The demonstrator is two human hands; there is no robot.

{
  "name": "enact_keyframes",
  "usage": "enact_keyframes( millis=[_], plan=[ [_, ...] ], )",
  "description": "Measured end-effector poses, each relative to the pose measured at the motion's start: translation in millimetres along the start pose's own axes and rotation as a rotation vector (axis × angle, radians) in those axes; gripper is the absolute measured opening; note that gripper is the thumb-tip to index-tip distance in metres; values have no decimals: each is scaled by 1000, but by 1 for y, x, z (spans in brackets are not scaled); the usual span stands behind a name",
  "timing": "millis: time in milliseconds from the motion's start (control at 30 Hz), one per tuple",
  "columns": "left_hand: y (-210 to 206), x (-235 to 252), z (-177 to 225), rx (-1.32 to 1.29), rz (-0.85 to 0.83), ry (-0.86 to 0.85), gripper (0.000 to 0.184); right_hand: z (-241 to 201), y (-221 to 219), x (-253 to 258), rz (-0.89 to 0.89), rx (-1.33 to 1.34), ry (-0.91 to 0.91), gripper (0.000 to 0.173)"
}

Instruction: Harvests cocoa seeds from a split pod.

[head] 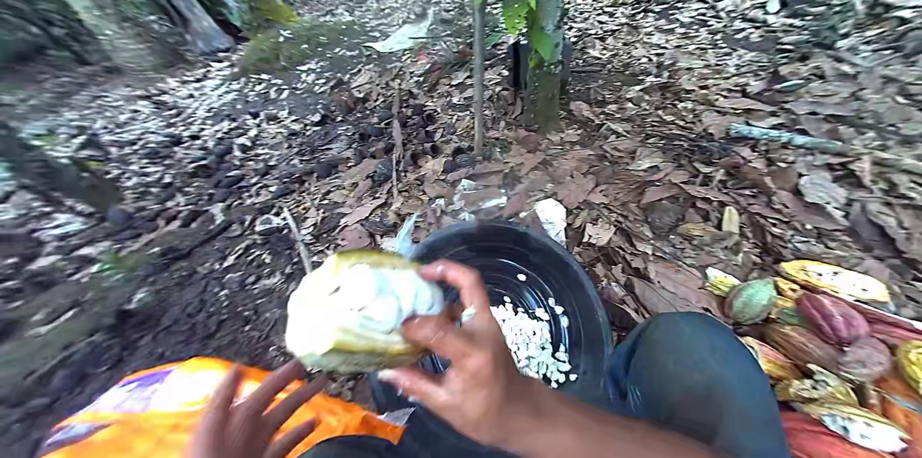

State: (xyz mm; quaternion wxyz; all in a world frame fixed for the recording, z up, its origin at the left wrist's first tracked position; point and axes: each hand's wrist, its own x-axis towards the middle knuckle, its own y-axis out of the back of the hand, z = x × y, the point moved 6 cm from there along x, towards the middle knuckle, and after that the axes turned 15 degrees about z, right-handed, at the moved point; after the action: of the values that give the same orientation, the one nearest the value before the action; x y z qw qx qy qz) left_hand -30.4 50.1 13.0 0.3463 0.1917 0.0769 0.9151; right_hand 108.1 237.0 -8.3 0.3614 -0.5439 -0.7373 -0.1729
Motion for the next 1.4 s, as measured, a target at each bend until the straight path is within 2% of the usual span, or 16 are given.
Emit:
enact_keyframes(
  millis=[33,100,133,167,200,300,400,433,567,700,833,900,1067,1400],
  plan=[
    [-31,8,4,-76,85,47,111,-5,-9,-9,-59,12,-36,28],
    [-70,19,-7,-315,371,151,73,-10,-15,-24,-155,24,-38,23],
    [-83,23,-13,-428,481,187,47,-9,-12,-30,-193,23,-26,23],
    [-94,27,-18,-504,538,233,30,-4,-8,-35,-229,15,-26,25],
    [-102,27,-27,-566,554,282,29,2,-3,-39,-255,-12,-35,27],
    [-116,14,-50,-645,514,394,40,21,14,-50,-249,-174,-74,31],
    [-117,11,-63,-548,463,356,83,28,22,-47,-264,-281,-142,55],
    [-118,11,-65,-519,446,328,88,30,25,-44,-283,-296,-170,60],
    [-124,12,-60,-521,445,311,76,41,31,-37,-422,-211,-311,65],
    [-127,11,-67,-470,398,291,81,42,30,-40,-429,-190,-347,69],
    [-130,9,-68,-404,321,219,79,44,30,-43,-390,-277,-341,95],
    [-131,8,-70,-348,300,198,77,45,30,-44,-395,-322,-346,100],
    [-133,8,-71,-256,319,162,76,51,24,-48,-461,-340,-451,103],
    [-139,5,-62,-20,387,79,72,66,18,-52,-542,-301,-583,92]
  ],
)
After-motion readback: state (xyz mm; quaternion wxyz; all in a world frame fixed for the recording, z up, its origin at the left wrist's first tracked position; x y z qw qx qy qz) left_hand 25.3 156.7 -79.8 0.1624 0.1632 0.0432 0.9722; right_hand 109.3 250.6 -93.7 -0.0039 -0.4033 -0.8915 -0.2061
